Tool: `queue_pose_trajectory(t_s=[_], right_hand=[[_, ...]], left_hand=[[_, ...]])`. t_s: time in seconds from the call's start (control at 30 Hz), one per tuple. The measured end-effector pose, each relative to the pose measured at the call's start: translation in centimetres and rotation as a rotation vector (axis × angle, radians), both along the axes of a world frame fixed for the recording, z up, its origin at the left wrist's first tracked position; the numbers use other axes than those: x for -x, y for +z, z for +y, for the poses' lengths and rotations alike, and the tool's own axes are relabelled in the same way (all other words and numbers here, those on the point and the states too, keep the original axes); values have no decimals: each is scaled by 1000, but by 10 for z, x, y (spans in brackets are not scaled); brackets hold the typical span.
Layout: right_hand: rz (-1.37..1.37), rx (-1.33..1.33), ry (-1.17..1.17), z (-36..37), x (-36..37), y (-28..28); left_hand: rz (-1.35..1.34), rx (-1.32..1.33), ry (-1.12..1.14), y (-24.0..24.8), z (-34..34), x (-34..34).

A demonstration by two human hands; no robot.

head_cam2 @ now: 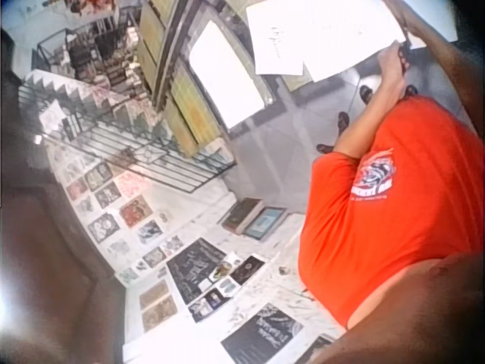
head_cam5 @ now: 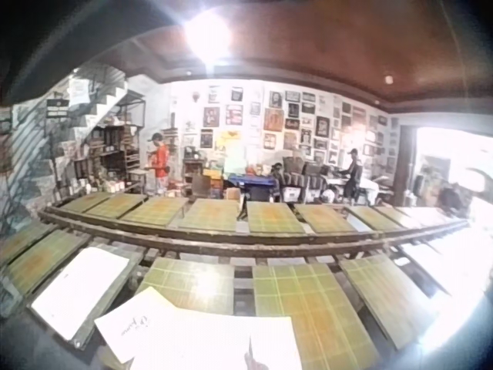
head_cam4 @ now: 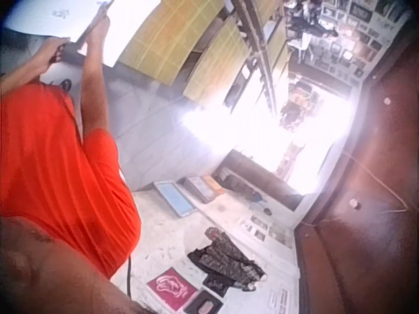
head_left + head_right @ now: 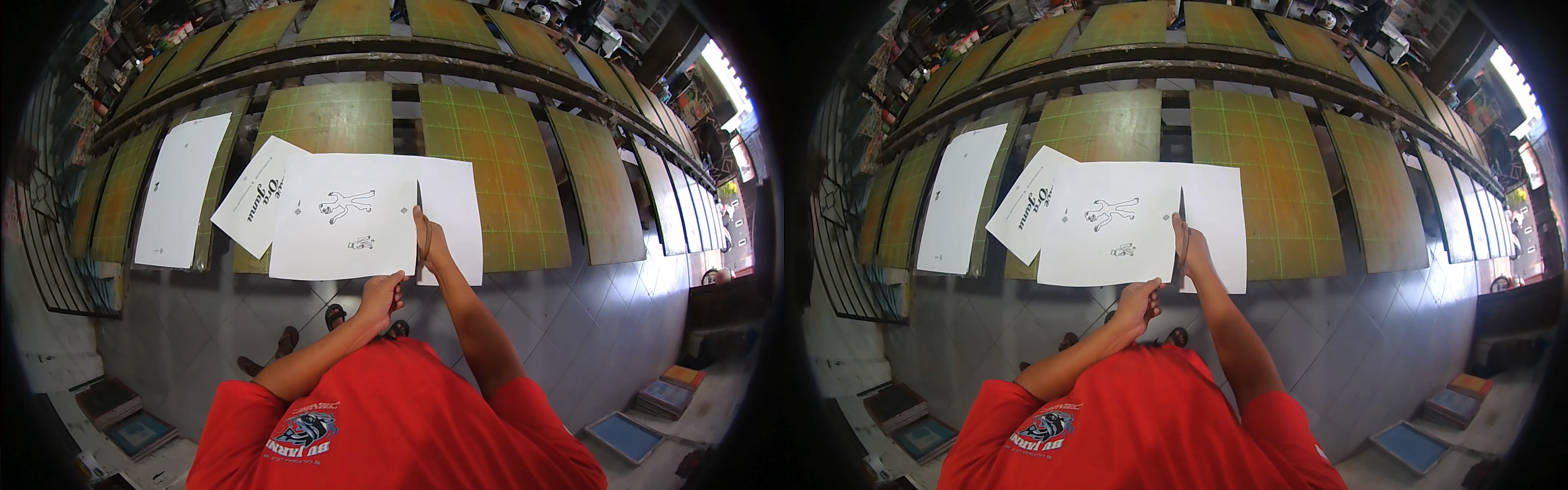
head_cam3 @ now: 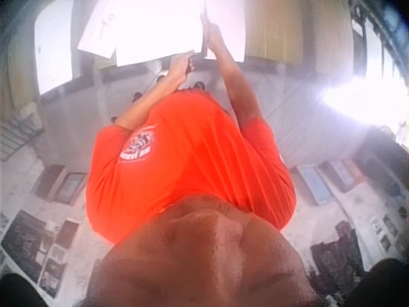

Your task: The person uses shears to cut around printed designs on several sheets of paper, then stacks the papers on a printing table.

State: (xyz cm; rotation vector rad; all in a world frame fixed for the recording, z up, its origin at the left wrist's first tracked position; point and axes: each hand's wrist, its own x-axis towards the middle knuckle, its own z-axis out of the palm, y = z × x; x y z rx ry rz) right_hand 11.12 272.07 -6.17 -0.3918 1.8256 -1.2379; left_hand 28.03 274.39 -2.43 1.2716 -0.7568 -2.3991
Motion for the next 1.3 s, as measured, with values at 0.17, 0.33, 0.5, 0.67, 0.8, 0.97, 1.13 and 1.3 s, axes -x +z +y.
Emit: queue_pose_trajectory(t_s=[0.17, 0.33, 0.5, 0.67, 0.8, 0.97, 1.13, 1.3], right_hand=[[20, -84, 92, -6, 9, -1], [-72, 24, -60, -18, 20, -6], [-2, 4, 8, -18, 26, -10], [1, -4, 37, -24, 30, -5], [-100, 74, -27, -35, 35, 11], [-36, 60, -50, -46, 44, 0], [-27, 9, 17, -48, 50, -1], [-49, 49, 14, -57, 56, 6]], left_hand=[[-17, -1, 1, -7, -3, -1], [-14, 3, -30, -3, 1, 0], [-16, 5, -10, -3, 1, 1], [-40, 3, -23, -2, 2, 0], [-11, 5, -31, 0, 5, -3], [-4, 33, -2, 2, 4, 3], [-17, 9, -7, 0, 5, 4], [-29, -9, -9, 2, 7, -1]])
